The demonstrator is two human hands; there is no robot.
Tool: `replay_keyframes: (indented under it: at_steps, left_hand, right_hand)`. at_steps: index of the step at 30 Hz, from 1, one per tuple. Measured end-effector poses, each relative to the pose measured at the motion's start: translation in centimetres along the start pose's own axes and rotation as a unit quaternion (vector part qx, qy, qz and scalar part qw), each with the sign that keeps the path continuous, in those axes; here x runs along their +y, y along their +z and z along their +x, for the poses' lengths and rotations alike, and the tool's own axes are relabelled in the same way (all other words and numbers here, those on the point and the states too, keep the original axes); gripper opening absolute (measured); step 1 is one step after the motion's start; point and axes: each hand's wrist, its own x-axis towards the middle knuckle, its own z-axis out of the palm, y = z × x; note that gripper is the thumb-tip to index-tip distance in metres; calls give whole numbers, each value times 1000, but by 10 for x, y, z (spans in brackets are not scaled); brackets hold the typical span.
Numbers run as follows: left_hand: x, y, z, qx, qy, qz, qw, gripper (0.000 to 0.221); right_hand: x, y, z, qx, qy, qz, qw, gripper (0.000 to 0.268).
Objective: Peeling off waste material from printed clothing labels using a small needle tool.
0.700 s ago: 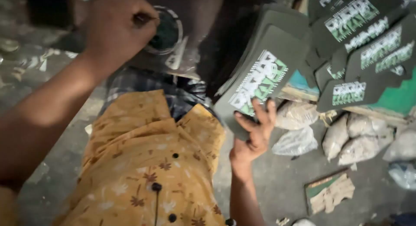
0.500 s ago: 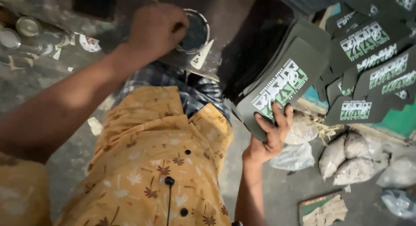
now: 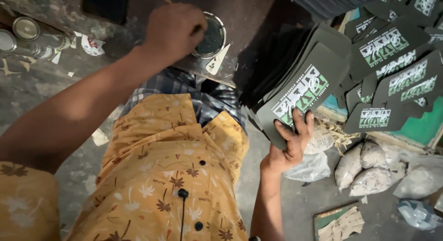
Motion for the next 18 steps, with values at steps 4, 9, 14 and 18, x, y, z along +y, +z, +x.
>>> replay_keyframes:
  at_steps: [4,9,14,18]
  left_hand:
    - [26,-26,8,34,-19,-76,996,10]
    - [106,-69,29,-100,-203,-319,920,11]
    - [157,-61,43,-87,-47,-362,927,8]
    - [175,-42,60,-55,-6,-347,936,14]
  right_hand:
    - [-5,-3,2,9,15,-38,999,22]
    - [-17,-9,10,-48,15,-60,997,27]
    - [-21,-7,12,-61,35,-46,996,38]
    - [-12,-5,4,-57,57,-49,996,29]
